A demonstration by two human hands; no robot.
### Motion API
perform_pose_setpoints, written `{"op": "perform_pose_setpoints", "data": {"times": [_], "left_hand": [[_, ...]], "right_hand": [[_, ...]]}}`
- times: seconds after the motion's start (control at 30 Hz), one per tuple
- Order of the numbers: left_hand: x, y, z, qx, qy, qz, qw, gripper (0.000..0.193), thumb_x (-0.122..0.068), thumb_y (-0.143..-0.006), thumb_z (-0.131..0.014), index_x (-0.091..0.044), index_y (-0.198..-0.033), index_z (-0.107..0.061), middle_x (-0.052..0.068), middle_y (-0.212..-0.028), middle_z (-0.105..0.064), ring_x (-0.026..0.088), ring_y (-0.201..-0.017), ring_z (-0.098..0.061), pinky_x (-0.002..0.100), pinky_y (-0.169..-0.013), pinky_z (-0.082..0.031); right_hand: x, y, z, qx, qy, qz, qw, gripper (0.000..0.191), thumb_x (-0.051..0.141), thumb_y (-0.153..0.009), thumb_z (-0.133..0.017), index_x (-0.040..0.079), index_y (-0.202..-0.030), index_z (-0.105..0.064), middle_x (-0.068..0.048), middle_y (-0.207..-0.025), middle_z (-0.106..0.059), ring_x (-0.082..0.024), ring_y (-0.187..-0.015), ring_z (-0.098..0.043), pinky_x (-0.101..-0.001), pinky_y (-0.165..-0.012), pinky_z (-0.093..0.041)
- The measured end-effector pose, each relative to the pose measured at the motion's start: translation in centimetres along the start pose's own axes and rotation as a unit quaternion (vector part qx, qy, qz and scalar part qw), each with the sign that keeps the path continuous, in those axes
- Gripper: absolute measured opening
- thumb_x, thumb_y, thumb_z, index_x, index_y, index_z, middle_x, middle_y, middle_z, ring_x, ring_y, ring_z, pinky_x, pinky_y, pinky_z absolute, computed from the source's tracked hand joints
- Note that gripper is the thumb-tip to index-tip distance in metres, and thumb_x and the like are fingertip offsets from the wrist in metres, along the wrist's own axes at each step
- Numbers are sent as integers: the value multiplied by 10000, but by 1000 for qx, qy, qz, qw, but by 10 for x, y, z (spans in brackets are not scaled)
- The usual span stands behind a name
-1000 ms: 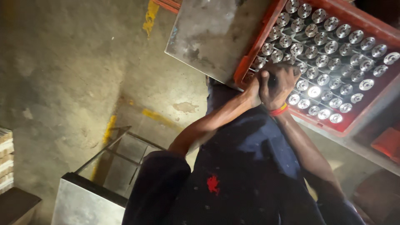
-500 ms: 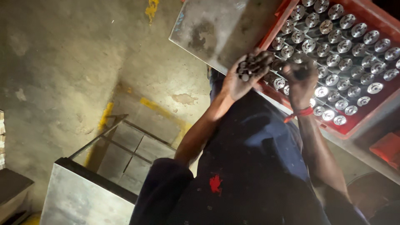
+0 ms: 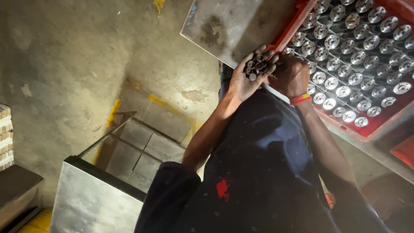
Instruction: The person repeatedly picks small metal cylindrical parts from a red crate and places them into two metal buckets. The person also occasionally rearranges the parts within the crate to keep them organized.
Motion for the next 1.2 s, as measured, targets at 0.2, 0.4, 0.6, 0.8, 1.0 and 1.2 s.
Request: {"op": "perform_pose_setpoints", "data": {"times": [0.2, 0.4, 0.6, 0.8, 1.0, 1.2], "left_hand": [[11, -11, 6, -2, -21, 5, 1000, 437, -284, -1184, -442, 19, -1491, -517, 221, -1523, -539, 366, -1434, -518, 484, -1254, -423], [43, -27, 40, 0, -34, 50, 998, 392, -267, -1173, -434, -32, -1453, -577, 159, -1437, -635, 295, -1318, -597, 452, -1108, -459], [58, -27, 78, -83, -62, 77, 992, 264, -265, -1116, -524, -116, -1282, -664, 35, -1160, -732, 201, -1018, -657, 407, -911, -521], [54, -23, 49, -88, -64, 105, 988, 287, -293, -1137, -576, -72, -1284, -684, 78, -1133, -742, 226, -1018, -675, 443, -828, -546], [31, -16, 3, -166, -116, 64, 977, 360, -323, -1016, -540, -65, -1251, -627, 107, -1147, -698, 235, -1033, -698, 377, -856, -582], [13, -7, -2, -76, -111, 37, 990, 289, -322, -1077, -578, -57, -1179, -636, 55, -990, -653, 134, -782, -612, 257, -596, -486]], "right_hand": [[12, 28, 34, -72, -328, -233, 913, 239, 183, -1047, -778, -19, -1128, -680, -92, -980, -748, -169, -861, -739, -373, -779, -585], [48, 33, 64, -85, -5, 19, 996, 361, 129, -913, -877, -8, -1220, -744, -180, -1151, -699, -330, -1053, -667, -423, -897, -552], [45, 37, 66, -66, -11, -33, 997, 179, 72, -973, -849, 74, -1137, -777, -83, -1159, -737, -294, -1057, -667, -411, -912, -541], [27, 56, 66, -32, -88, -35, 995, 182, 75, -977, -795, 31, -1148, -751, -136, -1114, -737, -285, -991, -706, -394, -888, -559], [-18, 70, 49, -101, -315, -238, 913, 171, 109, -1046, -796, 33, -1179, -722, -118, -1109, -742, -153, -958, -687, -319, -847, -562], [-21, 67, 23, -14, -12, -80, 997, 160, 95, -943, -802, 85, -1101, -817, -109, -1028, -762, -245, -870, -708, -358, -738, -560]]}}
Point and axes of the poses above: each hand's wrist, its own y-axis away from the middle knuckle, its own z-axis out of the back of the hand, x = y × z, the point moved 2 cm from there along -y, towards the middle knuckle
